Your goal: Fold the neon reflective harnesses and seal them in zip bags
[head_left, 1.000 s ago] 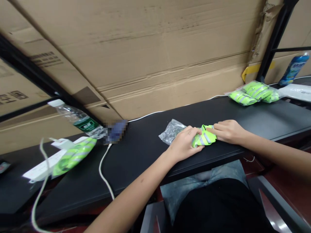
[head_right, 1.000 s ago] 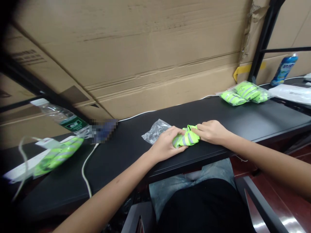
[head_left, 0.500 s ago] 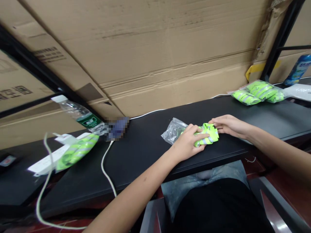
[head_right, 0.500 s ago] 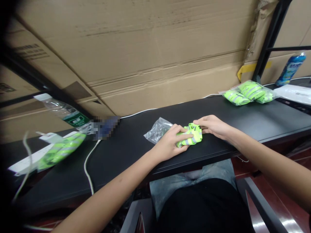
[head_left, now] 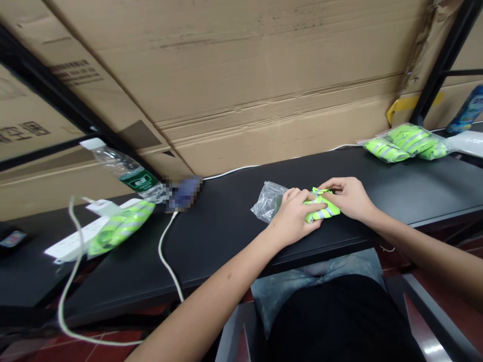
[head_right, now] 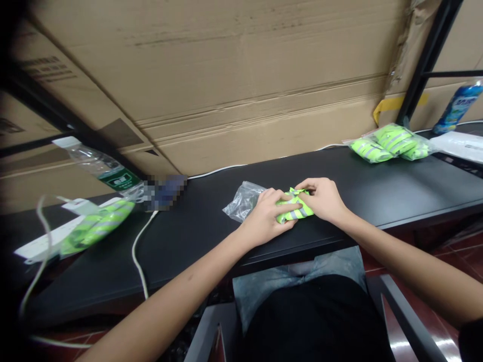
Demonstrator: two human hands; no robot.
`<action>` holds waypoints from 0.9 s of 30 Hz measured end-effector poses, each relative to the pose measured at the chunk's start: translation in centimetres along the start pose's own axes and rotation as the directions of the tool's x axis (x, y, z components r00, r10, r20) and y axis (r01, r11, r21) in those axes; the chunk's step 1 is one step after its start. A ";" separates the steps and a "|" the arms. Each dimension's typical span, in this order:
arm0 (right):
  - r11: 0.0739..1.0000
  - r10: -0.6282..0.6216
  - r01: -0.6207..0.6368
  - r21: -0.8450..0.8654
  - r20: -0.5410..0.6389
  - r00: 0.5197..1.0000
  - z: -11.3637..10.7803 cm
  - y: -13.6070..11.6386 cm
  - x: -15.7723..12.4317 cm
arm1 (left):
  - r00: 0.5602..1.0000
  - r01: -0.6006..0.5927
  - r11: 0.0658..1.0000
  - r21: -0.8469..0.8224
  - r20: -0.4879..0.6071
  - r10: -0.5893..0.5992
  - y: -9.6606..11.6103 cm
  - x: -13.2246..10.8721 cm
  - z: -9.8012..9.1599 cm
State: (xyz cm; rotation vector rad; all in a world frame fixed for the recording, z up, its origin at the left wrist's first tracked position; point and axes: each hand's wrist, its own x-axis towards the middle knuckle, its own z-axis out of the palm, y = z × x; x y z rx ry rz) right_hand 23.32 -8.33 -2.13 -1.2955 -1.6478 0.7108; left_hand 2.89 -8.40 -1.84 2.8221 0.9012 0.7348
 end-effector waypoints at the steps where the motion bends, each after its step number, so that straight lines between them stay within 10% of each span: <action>1: 0.990 -0.095 0.093 -0.110 -0.012 0.995 0.0 0.0 -0.3 | 1.000 0.011 1.000 -0.015 -0.006 -0.011 0.0 0.0 0.1; 7: 0.786 -0.489 0.489 -0.379 0.103 0.866 -0.5 0.1 -1.6 | 0.994 0.101 0.987 -0.125 -0.039 -0.107 0.2 -0.1 0.2; 13: 0.738 -0.500 0.605 -0.298 0.360 0.788 -2.2 0.0 -2.8 | 0.969 0.221 0.961 -0.169 -0.071 -0.235 0.1 0.0 0.5; 27: 0.744 -0.499 0.590 -0.315 0.325 0.803 -0.7 0.1 -2.6 | 0.984 0.166 0.985 -0.052 0.072 -0.162 0.0 0.4 0.0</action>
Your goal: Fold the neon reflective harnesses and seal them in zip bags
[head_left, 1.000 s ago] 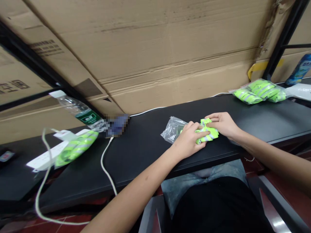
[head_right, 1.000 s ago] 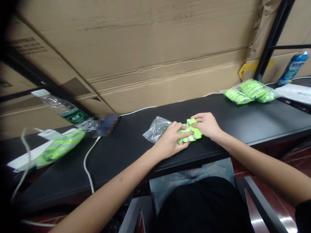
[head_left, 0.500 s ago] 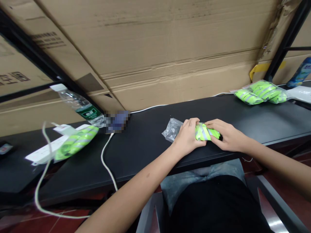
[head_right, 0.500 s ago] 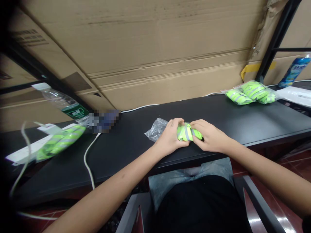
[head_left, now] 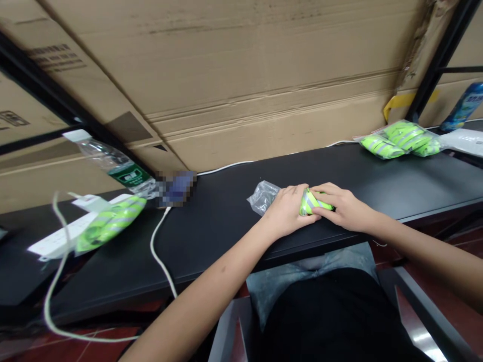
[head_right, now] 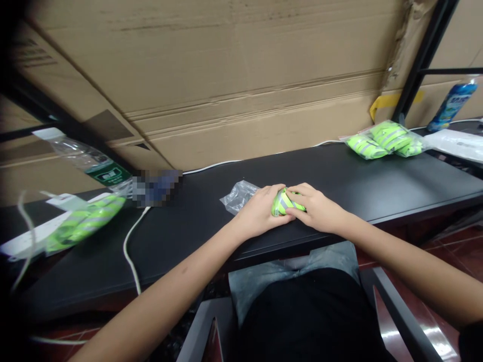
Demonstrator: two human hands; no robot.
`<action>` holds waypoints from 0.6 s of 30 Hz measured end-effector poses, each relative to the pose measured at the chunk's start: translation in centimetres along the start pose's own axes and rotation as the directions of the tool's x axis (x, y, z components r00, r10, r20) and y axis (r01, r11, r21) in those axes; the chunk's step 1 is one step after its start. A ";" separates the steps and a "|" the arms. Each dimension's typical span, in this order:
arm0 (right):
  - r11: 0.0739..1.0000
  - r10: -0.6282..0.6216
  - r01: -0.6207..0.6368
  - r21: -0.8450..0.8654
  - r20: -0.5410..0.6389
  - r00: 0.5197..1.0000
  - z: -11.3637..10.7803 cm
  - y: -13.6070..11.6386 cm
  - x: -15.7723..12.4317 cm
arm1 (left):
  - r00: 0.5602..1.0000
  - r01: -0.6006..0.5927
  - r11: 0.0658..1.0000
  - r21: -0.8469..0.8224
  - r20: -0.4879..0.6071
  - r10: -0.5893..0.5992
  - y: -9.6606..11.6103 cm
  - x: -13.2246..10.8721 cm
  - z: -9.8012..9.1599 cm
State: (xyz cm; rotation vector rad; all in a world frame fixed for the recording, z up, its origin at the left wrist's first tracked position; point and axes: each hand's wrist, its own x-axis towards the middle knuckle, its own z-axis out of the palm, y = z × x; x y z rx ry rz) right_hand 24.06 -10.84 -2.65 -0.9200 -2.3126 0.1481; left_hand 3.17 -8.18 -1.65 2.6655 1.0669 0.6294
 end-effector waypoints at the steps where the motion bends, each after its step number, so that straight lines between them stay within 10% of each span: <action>1: 1.000 -0.012 0.012 -0.009 -0.006 1.000 0.1 0.0 0.1 | 1.000 -0.011 1.000 0.012 -0.003 0.011 0.1 -0.1 0.0; 18: 0.970 -0.236 0.234 -0.071 -0.010 0.972 0.7 -0.1 1.8 | 0.991 -0.065 0.974 0.219 0.128 0.038 -0.6 1.2 -2.5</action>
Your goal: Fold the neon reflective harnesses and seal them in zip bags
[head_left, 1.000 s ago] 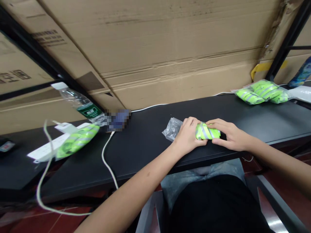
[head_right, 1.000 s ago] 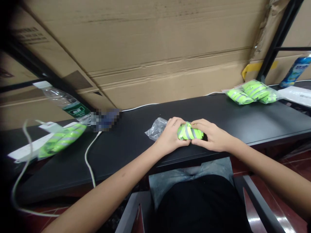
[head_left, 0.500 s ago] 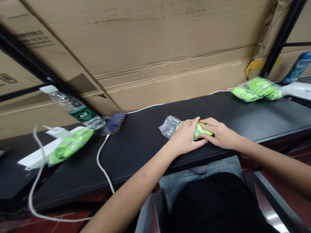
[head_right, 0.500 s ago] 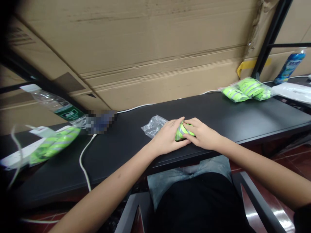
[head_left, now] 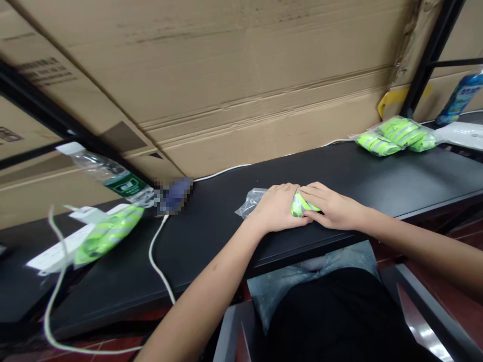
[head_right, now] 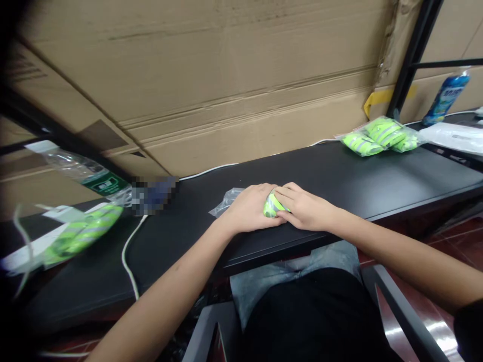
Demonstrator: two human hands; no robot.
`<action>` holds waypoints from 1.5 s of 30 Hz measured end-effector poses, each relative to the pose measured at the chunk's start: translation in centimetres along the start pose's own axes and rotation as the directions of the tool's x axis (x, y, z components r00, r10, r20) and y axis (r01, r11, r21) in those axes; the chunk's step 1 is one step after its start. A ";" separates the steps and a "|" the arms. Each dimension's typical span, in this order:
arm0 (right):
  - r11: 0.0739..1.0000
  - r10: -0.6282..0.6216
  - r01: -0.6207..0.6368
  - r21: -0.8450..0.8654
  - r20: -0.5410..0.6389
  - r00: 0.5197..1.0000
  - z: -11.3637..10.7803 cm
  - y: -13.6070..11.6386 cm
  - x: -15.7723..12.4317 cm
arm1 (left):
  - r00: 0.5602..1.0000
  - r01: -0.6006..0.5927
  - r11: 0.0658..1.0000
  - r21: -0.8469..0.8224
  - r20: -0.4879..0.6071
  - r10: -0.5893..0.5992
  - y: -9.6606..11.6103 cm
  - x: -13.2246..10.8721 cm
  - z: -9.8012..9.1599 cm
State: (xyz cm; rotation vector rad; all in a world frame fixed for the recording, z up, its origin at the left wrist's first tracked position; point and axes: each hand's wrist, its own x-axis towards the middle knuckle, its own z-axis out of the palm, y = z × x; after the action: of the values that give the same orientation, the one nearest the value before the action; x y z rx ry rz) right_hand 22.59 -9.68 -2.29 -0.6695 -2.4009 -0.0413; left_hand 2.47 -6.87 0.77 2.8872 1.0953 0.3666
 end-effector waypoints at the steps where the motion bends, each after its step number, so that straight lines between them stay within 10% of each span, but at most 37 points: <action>1: 0.999 -0.032 0.031 -0.015 -0.024 0.999 0.1 0.1 0.4 | 1.000 -0.003 1.000 0.004 -0.029 0.004 0.1 0.0 -0.1; 6: 0.996 -0.088 0.078 -0.051 -0.230 0.969 1.4 0.5 2.8 | 0.978 0.057 0.996 -0.061 -0.196 -0.068 0.2 -0.2 -0.2; 10: 0.985 0.170 -0.142 0.099 -0.414 0.894 2.4 -0.1 3.0 | 0.977 0.132 0.979 -0.154 -0.145 -0.155 0.2 -0.2 0.1; 15: 0.830 0.511 -0.399 0.389 -0.245 0.824 1.3 -0.6 1.2 | 0.989 0.123 0.978 -0.170 -0.059 -0.135 0.3 -0.2 0.5; 25: 0.981 0.125 -0.120 0.150 -0.026 0.992 -0.6 1.0 -1.9 | 0.998 0.065 0.997 0.046 -0.023 -0.064 1.0 -0.3 0.7; 34: 0.998 -0.015 0.015 0.061 -0.003 1.000 2.3 2.1 1.2 | 1.000 -0.013 0.993 0.120 -0.001 0.013 1.2 -0.7 0.5; 45: 0.951 -0.095 -0.014 0.310 0.332 0.938 0.4 0.2 0.4 | 0.997 -0.071 0.983 0.167 0.041 0.065 1.5 -0.8 0.6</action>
State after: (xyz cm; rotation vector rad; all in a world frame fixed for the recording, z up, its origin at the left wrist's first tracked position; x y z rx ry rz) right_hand 22.18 -9.24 -2.37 -0.5103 -2.6716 0.4633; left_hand 3.00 -8.50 0.15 3.0716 1.0734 0.2347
